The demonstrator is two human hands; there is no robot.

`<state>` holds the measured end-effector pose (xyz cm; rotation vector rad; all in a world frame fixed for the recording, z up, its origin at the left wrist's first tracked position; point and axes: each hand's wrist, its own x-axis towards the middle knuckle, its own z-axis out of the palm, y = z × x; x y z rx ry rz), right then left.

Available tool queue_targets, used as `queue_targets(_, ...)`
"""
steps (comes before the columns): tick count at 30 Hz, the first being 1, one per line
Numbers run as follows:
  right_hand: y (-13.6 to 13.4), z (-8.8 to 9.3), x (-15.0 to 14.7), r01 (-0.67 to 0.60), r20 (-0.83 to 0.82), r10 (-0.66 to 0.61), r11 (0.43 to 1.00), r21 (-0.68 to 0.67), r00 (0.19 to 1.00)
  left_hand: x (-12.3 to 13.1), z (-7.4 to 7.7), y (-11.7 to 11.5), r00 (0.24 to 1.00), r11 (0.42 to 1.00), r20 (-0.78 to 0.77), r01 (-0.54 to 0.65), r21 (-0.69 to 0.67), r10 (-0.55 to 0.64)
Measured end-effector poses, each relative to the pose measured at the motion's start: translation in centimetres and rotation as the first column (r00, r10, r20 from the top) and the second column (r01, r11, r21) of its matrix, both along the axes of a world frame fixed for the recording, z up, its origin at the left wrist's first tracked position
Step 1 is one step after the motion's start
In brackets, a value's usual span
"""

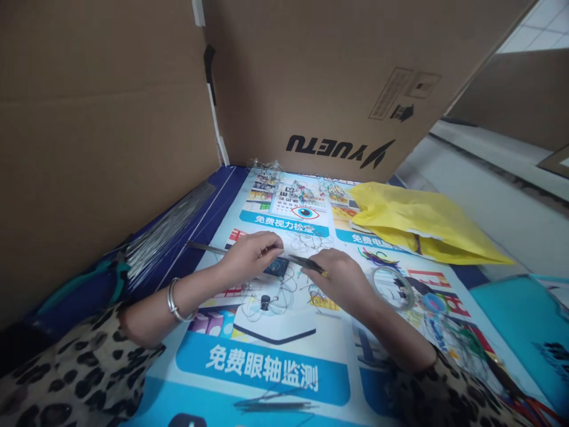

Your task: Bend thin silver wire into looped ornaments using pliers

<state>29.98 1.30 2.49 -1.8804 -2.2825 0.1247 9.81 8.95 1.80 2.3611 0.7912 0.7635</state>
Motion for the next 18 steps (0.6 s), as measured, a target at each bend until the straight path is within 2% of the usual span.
queue_targets(7,0.0,-0.2,-0.4,-0.037,0.035,0.038,0.999,-0.024,0.999,0.1,-0.9,-0.3,0.995,0.974,0.023,0.091,0.207,-0.098)
queue_targets(13,-0.2,-0.3,-1.0,-0.004,0.027,0.005,0.999,-0.05,1.0,0.2,-0.7,-0.6,0.992,0.971,0.058,0.094,0.22,-0.109)
queue_targets(18,-0.3,-0.7,-1.1,-0.017,0.05,0.017,1.0,-0.013,0.999,0.3,-0.5,-0.7,0.991,0.986,0.078,0.098,0.133,-0.109)
